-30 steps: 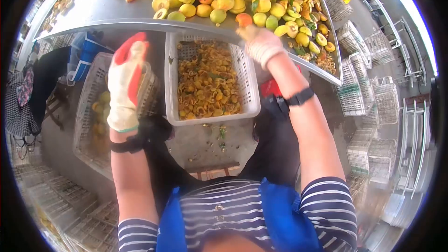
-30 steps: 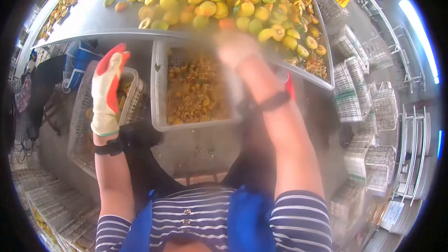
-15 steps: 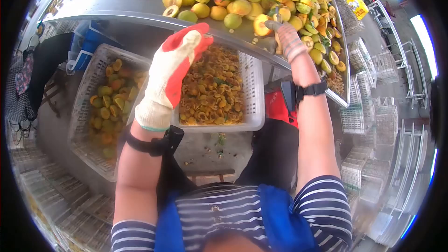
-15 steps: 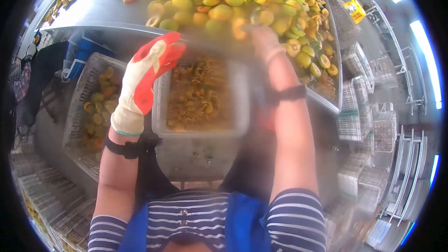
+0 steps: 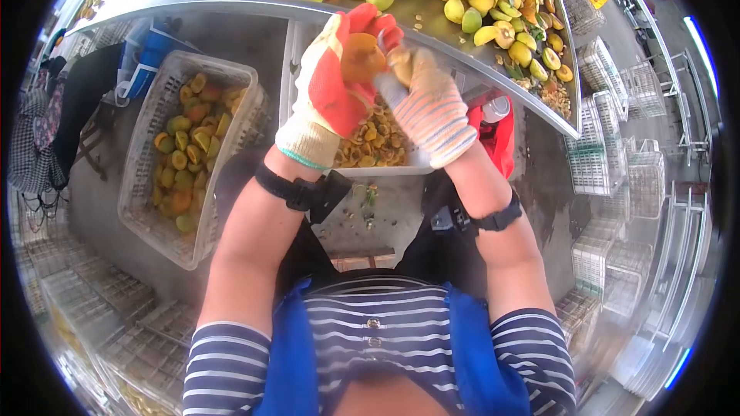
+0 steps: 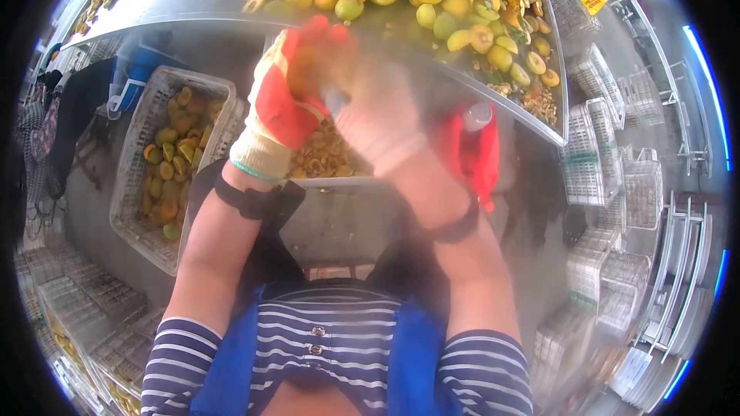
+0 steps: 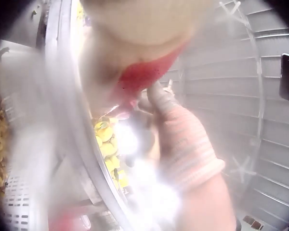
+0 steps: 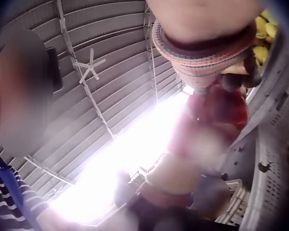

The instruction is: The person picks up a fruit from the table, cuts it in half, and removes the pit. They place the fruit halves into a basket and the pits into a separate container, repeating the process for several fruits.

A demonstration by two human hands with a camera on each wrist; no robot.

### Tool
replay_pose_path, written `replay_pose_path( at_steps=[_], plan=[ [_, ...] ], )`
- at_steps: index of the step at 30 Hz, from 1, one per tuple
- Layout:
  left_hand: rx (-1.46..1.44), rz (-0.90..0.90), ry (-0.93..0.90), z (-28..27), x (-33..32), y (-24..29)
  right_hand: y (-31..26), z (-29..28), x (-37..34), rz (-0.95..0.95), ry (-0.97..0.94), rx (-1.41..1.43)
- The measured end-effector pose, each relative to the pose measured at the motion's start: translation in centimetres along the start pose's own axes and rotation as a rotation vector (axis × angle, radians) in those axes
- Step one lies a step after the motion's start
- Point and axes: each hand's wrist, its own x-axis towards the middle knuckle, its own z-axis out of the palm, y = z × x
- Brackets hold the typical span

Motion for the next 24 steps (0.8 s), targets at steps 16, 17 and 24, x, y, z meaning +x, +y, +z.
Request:
replay_pose_path(
  at_steps=[16,17,24],
  plan=[
    [0.099,-0.055,0.270,-1.0,0.8,-0.6,2.9,7.8,-0.2,-0.012,-0.352,0.140],
    [0.087,-0.050,0.245,-1.1,0.7,-0.8,2.7,7.6,-0.2,-0.023,-0.352,0.145],
    [0.066,-0.222,0.029,-2.0,1.0,0.3,2.0,4.5,-0.8,-0.099,-0.206,0.183]
  ],
)
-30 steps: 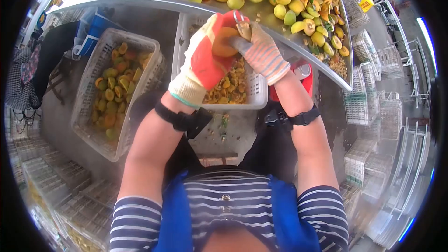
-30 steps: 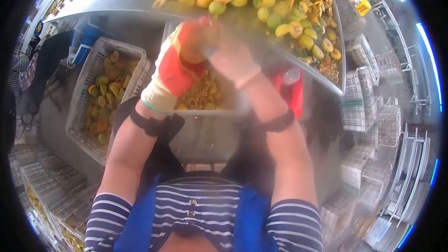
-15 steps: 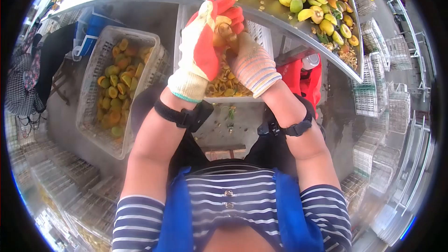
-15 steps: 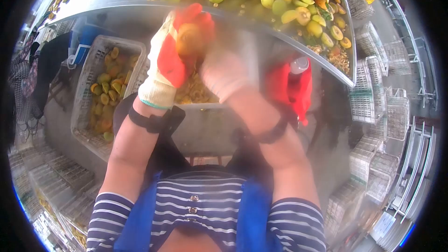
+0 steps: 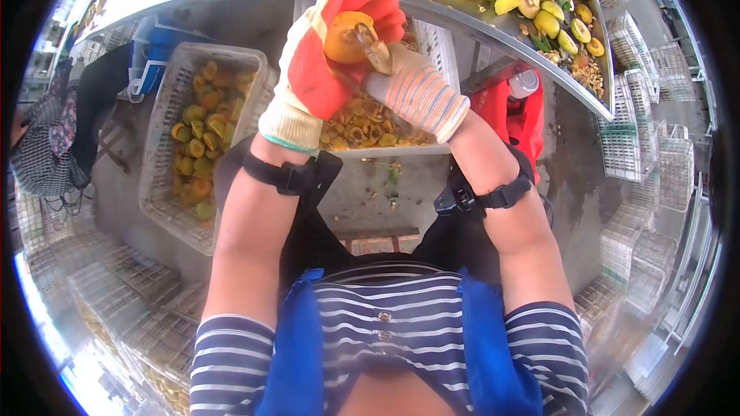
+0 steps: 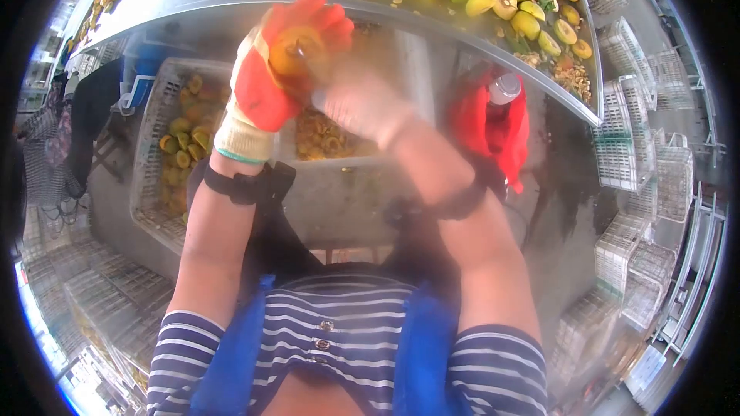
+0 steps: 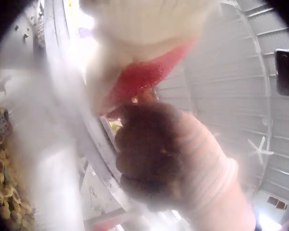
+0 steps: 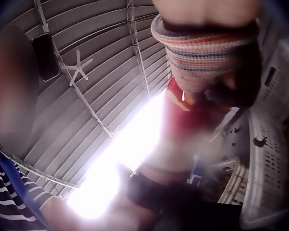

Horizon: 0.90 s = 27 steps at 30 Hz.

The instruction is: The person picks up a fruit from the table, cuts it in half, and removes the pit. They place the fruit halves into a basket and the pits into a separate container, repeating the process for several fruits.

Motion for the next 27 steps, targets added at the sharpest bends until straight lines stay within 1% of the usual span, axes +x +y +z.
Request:
replay_pose_path(
  at_steps=[1,2,3,5,7,9,11,13,14,15,17,20,23,26,27],
  plan=[
    [-0.010,-0.062,0.049,0.2,-0.2,0.5,-0.9,-0.8,-0.3,0.046,0.016,0.051],
    [-0.022,-0.127,0.101,0.2,-0.4,0.9,-0.9,-1.0,-0.5,0.094,-0.011,0.027],
    [0.064,-0.129,0.092,0.1,-0.7,1.1,-0.9,-1.1,-0.8,0.142,-0.040,0.003],
    [0.228,-0.133,0.072,-0.1,-1.4,1.1,0.1,-0.5,-1.3,0.232,-0.187,-0.205],
    [0.257,-0.114,0.037,0.2,-1.3,0.9,-2.1,-2.0,-0.4,0.332,-0.218,-0.215],
    [0.302,-0.121,0.028,0.2,-1.3,0.6,-2.9,-2.3,-0.3,0.381,-0.225,-0.239],
    [0.364,-0.140,0.048,-0.1,-1.1,0.6,-2.6,-2.0,-0.3,0.361,-0.212,-0.274],
    [0.410,-0.216,0.156,0.1,-0.8,0.8,-2.5,-1.9,-0.4,0.333,-0.206,-0.290],
    [0.432,-0.256,0.208,0.3,-0.7,0.9,-2.5,-1.7,-0.4,0.353,-0.211,-0.265],
    [0.481,-0.259,0.221,0.4,-0.5,0.9,-2.5,-1.6,-0.4,0.374,-0.216,-0.240],
    [0.579,-0.276,0.247,0.3,-0.6,0.7,-2.8,-0.8,-0.3,0.490,-0.240,-0.124],
    [0.838,-0.266,0.220,0.4,-0.6,0.2,-2.8,-0.7,0.2,0.595,-0.357,-0.065],
    [0.949,-0.447,0.145,0.3,0.0,1.1,-3.0,-1.5,0.1,0.439,-0.366,-0.094],
    [0.556,-0.103,0.060,0.2,-0.5,0.5,0.1,0.7,-0.3,0.377,-0.342,0.087],
    [0.444,0.056,0.071,1.2,-0.7,-0.2,0.9,1.8,-0.7,0.358,-0.344,0.142]
  ],
)
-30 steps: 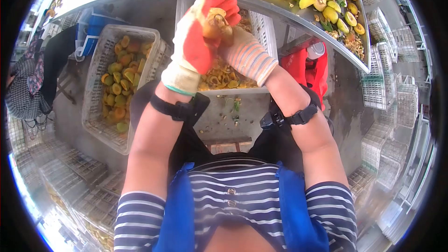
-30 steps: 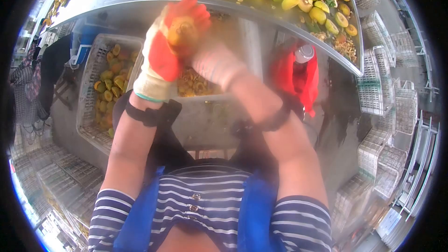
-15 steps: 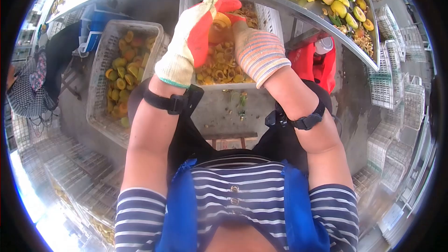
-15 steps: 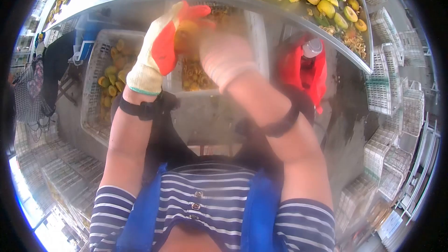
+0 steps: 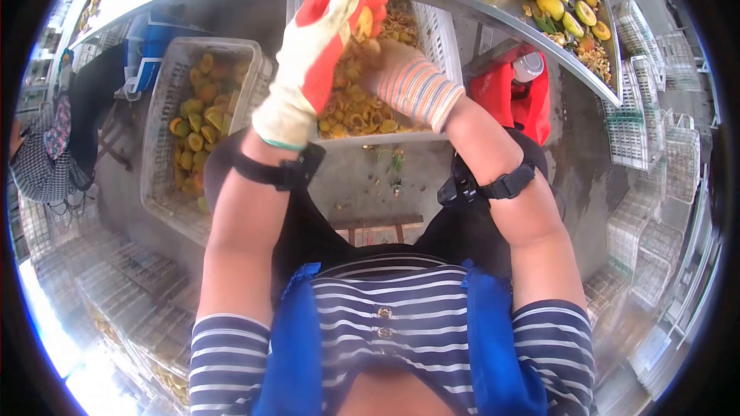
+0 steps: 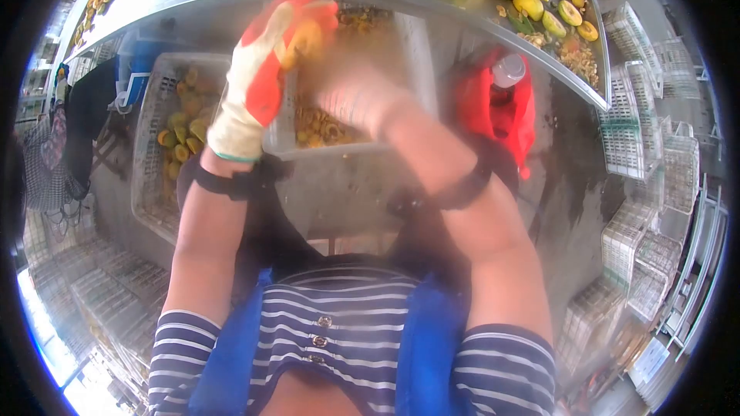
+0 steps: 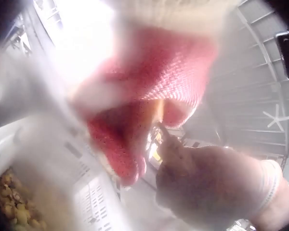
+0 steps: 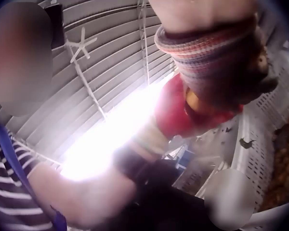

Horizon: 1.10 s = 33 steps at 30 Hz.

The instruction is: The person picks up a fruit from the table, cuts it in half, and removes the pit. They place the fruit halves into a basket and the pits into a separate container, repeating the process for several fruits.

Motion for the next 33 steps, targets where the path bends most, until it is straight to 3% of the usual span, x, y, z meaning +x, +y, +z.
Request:
replay_pose_path(
  at_steps=[3,4,5,6,7,8,11,12,15,16,19,21,25,27,29,31,33],
  plan=[
    [-0.097,-0.184,-0.012,-0.5,0.1,0.5,-1.2,0.8,0.2,0.055,-0.109,0.231],
    [-0.113,-0.215,-0.218,-1.8,0.8,0.3,-2.2,-0.7,-1.2,0.164,-0.176,0.386],
    [-0.059,-0.192,-0.272,-2.4,0.9,0.6,-3.8,-2.2,-2.3,0.271,-0.236,0.537],
    [-0.004,-0.162,-0.331,-2.6,1.3,1.0,-4.7,-2.6,-2.7,0.382,-0.259,0.861],
    [0.049,-0.136,-0.388,-2.7,1.6,1.2,-4.5,-2.8,-2.7,0.345,-0.269,0.889],
    [-0.139,-0.139,-0.271,-2.6,2.3,0.1,-4.2,-3.1,-2.6,0.303,-0.281,0.915],
    [-0.285,0.084,0.069,0.4,0.6,-0.1,-3.2,-2.0,-1.4,0.140,-0.230,0.843],
    [-0.309,-0.093,-0.088,-0.8,0.5,0.0,-3.2,-1.4,-1.2,0.085,-0.200,0.798],
    [-0.104,-0.235,-0.229,-1.4,1.0,0.8,-5.6,-2.1,-2.9,0.351,-0.216,0.987],
    [-0.098,-0.220,-0.223,-1.2,1.0,0.9,-3.5,-1.3,-2.6,0.207,-0.293,0.960],
    [-0.181,-0.266,-0.302,-2.0,1.4,0.0,-0.4,-0.5,-1.9,0.127,-0.381,0.893],
    [-0.270,-0.318,-0.224,-1.5,1.0,0.3,-1.1,-1.9,-2.0,0.050,-0.388,0.676],
    [-0.588,-0.230,-0.276,-1.6,0.2,0.3,-1.8,-2.6,-2.6,0.181,-0.367,0.564],
    [-0.695,-0.317,-0.236,-3.2,0.8,-0.5,-2.6,-2.6,-3.4,0.096,-0.299,0.726],
    [-0.658,-0.317,-0.102,-4.5,0.8,0.2,-2.6,-3.1,-3.1,0.042,-0.236,0.467],
    [-0.482,-0.234,0.126,-5.4,0.0,1.8,-1.1,-3.4,-1.9,0.025,-0.150,-0.206],
    [-0.331,-0.167,0.162,-8.2,-1.1,3.3,-0.3,-3.4,-2.3,0.147,-0.391,-0.522]
  ],
)
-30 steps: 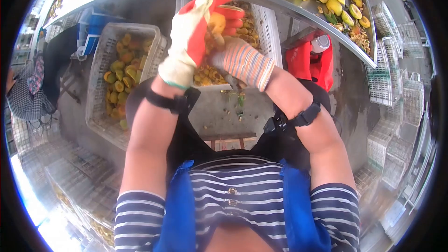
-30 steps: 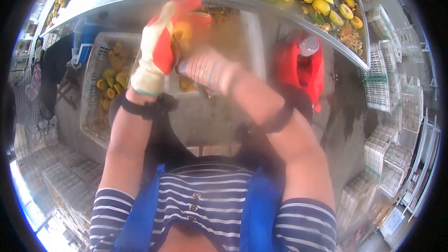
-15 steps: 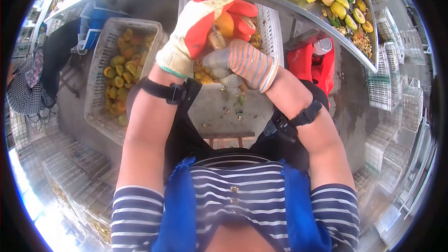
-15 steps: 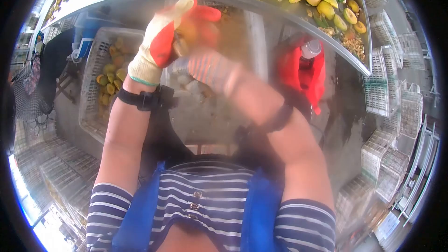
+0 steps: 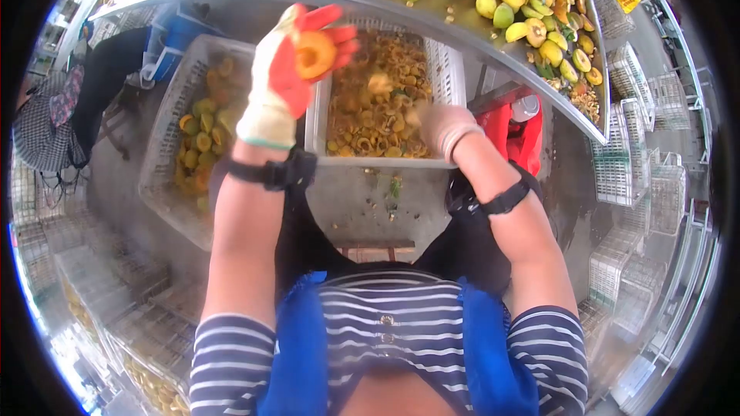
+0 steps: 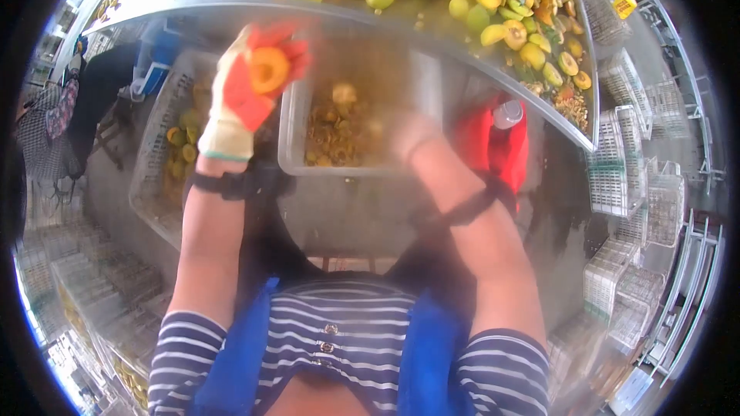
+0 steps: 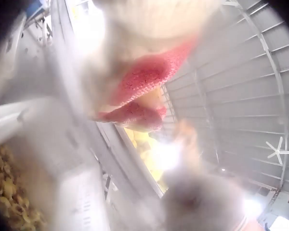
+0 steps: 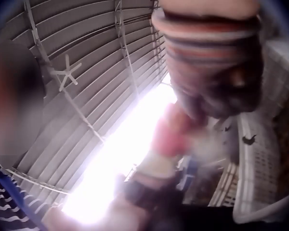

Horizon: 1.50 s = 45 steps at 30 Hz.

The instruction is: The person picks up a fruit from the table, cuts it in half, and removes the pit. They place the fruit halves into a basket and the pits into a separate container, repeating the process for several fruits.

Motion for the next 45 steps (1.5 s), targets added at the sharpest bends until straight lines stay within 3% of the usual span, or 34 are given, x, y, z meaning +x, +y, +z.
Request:
replay_pose_path(
  at_steps=[2,3,4,5,6,8,10,12,16,17,21,23,25,27,28,29,30,32,35,37,39,40,41,43,45],
  plan=[
    [0.281,0.124,0.186,-1.9,-1.5,3.0,2.2,3.6,2.1,0.017,0.028,-0.232],
    [0.349,0.240,0.346,-2.9,-1.7,3.9,1.2,2.1,0.7,0.115,0.009,-0.239],
    [0.815,0.276,0.520,-5.2,-2.1,5.3,1.0,0.8,0.1,0.093,0.034,-0.257],
    [1.014,0.335,0.675,-4.7,-3.2,6.2,1.0,-0.6,0.0,0.069,0.065,-0.273],
    [0.910,0.355,0.750,-4.1,-3.8,6.6,1.6,-1.9,0.8,0.042,0.171,-0.262],
    [0.676,0.551,0.588,-4.4,-3.6,6.3,3.2,-4.3,3.0,-0.012,0.455,-0.205],
    [0.450,0.429,0.410,-2.3,-3.4,5.9,1.2,-9.5,4.2,0.170,0.544,-0.169],
    [0.471,0.322,0.326,0.7,-2.9,5.1,1.6,-12.4,8.3,0.384,0.582,-0.001],
    [0.380,0.218,0.120,2.5,-1.5,3.4,4.2,-12.8,17.2,0.345,0.601,-0.044],
    [0.342,0.181,0.099,2.5,-1.3,3.2,3.4,-13.2,17.8,0.422,0.482,-0.009],
    [0.223,0.138,0.080,2.4,-0.7,3.3,5.9,-13.5,19.0,-0.015,0.601,-0.258],
    [0.217,0.121,0.080,2.4,-0.4,3.9,4.2,-14.6,14.2,-0.038,0.478,0.277],
    [0.145,0.158,0.086,2.2,-0.4,3.4,3.3,-14.1,9.7,-0.176,0.314,0.662],
    [0.027,0.204,0.068,2.0,-0.1,1.7,3.0,-12.7,6.4,-0.419,0.221,0.831],
    [0.187,0.365,-0.025,2.4,-0.1,0.7,2.5,-11.7,4.9,-0.531,0.215,0.882],
    [0.349,0.518,-0.114,3.0,-0.3,-0.5,0.8,-10.0,4.0,-0.617,0.299,0.867],
    [0.401,0.539,-0.187,3.8,-0.8,-0.9,-0.1,-8.6,3.6,-0.663,0.356,0.834],
    [0.200,0.304,-0.261,5.6,-2.1,-1.6,-0.7,-6.1,4.0,-0.507,0.508,0.735],
    [-0.083,0.174,-0.201,6.0,-1.6,-4.4,-1.8,-4.6,3.5,-0.111,0.784,0.488],
    [-0.162,0.079,-0.151,6.2,-0.7,-5.5,-2.9,-3.0,2.0,-0.133,1.060,0.238],
    [0.069,0.228,-0.185,5.5,-0.3,-5.5,-3.8,-2.8,0.4,-0.154,1.060,0.307],
    [0.028,0.257,-0.182,5.6,-0.1,-5.4,-4.4,-3.0,-0.5,-0.167,1.058,0.343],
    [-0.012,0.286,-0.180,5.8,0.1,-5.4,-5.0,-3.1,-1.5,-0.121,1.049,0.293],
    [-0.048,0.375,-0.173,6.1,0.8,-5.5,-4.6,-3.2,-1.6,-0.243,0.977,0.089],
    [-0.019,0.290,-0.170,5.9,0.5,-4.4,-4.4,-2.7,-1.0,-0.220,0.986,-0.066]
  ],
)
